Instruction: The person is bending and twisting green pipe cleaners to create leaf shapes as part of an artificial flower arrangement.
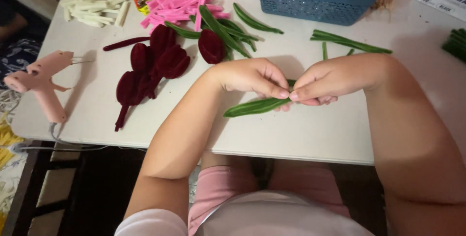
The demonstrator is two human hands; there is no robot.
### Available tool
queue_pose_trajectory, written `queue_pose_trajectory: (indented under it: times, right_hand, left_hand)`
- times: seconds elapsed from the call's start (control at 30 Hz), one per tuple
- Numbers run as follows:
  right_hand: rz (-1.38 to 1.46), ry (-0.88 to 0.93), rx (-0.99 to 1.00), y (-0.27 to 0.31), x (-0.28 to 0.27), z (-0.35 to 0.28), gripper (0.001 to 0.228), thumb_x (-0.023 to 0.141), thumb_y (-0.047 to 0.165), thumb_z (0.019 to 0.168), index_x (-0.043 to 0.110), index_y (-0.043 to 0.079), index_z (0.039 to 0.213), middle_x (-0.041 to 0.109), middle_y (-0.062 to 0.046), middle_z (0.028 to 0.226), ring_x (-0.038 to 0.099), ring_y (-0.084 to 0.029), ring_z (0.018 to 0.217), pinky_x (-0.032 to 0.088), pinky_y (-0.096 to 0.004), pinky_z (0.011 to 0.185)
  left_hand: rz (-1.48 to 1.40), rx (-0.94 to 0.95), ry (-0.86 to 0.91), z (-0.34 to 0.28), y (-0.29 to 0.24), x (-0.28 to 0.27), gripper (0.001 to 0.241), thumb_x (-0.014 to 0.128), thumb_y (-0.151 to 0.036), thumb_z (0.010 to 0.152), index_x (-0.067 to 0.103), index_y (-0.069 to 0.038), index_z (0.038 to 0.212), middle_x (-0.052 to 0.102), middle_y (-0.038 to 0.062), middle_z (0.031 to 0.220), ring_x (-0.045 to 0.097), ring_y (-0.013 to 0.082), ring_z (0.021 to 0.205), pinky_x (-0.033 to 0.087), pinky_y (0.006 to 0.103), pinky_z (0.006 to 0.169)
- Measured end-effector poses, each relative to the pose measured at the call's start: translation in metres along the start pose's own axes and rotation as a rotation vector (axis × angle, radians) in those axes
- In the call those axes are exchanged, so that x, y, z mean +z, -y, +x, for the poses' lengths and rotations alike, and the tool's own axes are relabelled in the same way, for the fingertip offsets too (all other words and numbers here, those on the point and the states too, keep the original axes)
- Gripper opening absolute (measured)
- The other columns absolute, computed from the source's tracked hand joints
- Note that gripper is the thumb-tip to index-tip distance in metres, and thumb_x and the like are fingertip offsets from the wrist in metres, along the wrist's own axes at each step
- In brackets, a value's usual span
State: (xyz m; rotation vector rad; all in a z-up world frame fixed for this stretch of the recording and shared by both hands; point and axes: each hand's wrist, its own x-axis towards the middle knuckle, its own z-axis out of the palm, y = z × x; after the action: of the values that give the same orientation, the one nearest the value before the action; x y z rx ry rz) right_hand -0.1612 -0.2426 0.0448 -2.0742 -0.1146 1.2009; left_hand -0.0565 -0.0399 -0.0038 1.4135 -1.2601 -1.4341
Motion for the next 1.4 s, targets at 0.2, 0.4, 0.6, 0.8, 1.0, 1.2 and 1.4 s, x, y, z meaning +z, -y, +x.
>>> queue_pose_trajectory:
  times: [0.2, 0.4, 0.6, 0.8, 1.0, 1.2, 1.4]
  right_hand:
    - [-0.193, -0.183, 0.087, -0.014, -0.014, -0.005, 0.047, 0.046, 0.044, 0.103, 0.078, 0.012, 0.091, 0.068, -0.001, 0.076, 0.065, -0.014, 0.070, 0.057, -0.026, 0.087]
    - [0.017, -0.658, -0.556, -0.027, -0.015, -0.016, 0.049, 0.064, 0.009, 0.092, 0.054, 0.008, 0.139, 0.069, -0.009, 0.124, 0.065, -0.016, 0.114, 0.054, -0.030, 0.100]
    - [-0.220, -0.920, -0.434, -0.013, -0.005, -0.013, 0.020, 0.076, 0.021, 0.093, 0.078, 0.015, 0.112, 0.076, 0.002, 0.104, 0.067, -0.010, 0.095, 0.047, -0.025, 0.080]
    - [-0.299, -0.967, -0.491, -0.018, -0.005, -0.009, 0.016, 0.078, 0.020, 0.094, 0.079, 0.015, 0.109, 0.076, 0.001, 0.101, 0.067, -0.012, 0.090, 0.047, -0.026, 0.075]
    - [-0.268, -0.929, -0.522, -0.014, -0.001, -0.012, 0.013, 0.077, 0.020, 0.094, 0.079, 0.016, 0.106, 0.077, 0.002, 0.101, 0.069, -0.010, 0.091, 0.046, -0.023, 0.076]
    - [-0.281, -0.883, -0.529, -0.017, -0.004, -0.008, 0.013, 0.076, 0.021, 0.093, 0.079, 0.014, 0.103, 0.077, 0.001, 0.098, 0.069, -0.011, 0.088, 0.047, -0.024, 0.076]
    - [-0.255, -1.367, -0.821, -0.019, 0.009, 0.022, 0.023, 0.086, 0.000, 0.104, 0.072, -0.001, 0.122, 0.073, -0.015, 0.121, 0.069, -0.027, 0.113, 0.056, -0.038, 0.099]
  left_hand:
    - [-0.215, 0.291, -0.138, 0.010, 0.016, 0.006, 0.017, 0.062, -0.017, 0.103, 0.071, -0.005, 0.110, 0.076, 0.007, 0.099, 0.073, 0.0161, 0.091, 0.062, 0.0303, 0.092]
    - [-0.251, 0.421, -0.339, 0.003, 0.012, -0.006, 0.015, 0.064, -0.013, 0.102, 0.072, -0.001, 0.104, 0.077, 0.011, 0.094, 0.076, 0.0169, 0.086, 0.065, 0.0270, 0.085]
    - [-0.430, 0.365, -0.413, 0.004, 0.007, 0.001, 0.016, 0.069, -0.012, 0.097, 0.073, 0.003, 0.097, 0.077, 0.016, 0.089, 0.076, 0.0211, 0.080, 0.065, 0.0308, 0.082]
    - [-0.504, 0.345, -0.435, 0.007, 0.011, 0.000, 0.014, 0.072, -0.011, 0.094, 0.074, 0.003, 0.096, 0.077, 0.017, 0.089, 0.077, 0.0227, 0.082, 0.066, 0.0338, 0.083]
    - [-0.347, 0.446, -0.281, 0.011, 0.016, -0.003, 0.022, 0.065, -0.012, 0.102, 0.071, 0.005, 0.115, 0.075, 0.022, 0.112, 0.075, 0.0291, 0.106, 0.066, 0.0375, 0.095]
    - [-0.230, 0.454, -0.266, 0.009, 0.012, -0.003, 0.020, 0.064, -0.018, 0.103, 0.073, -0.002, 0.110, 0.077, 0.010, 0.102, 0.076, 0.0192, 0.096, 0.062, 0.0316, 0.097]
    - [-0.458, 0.609, -0.590, 0.013, 0.008, 0.002, 0.017, 0.068, -0.021, 0.096, 0.075, -0.006, 0.091, 0.076, 0.010, 0.084, 0.071, 0.0168, 0.081, 0.053, 0.0318, 0.092]
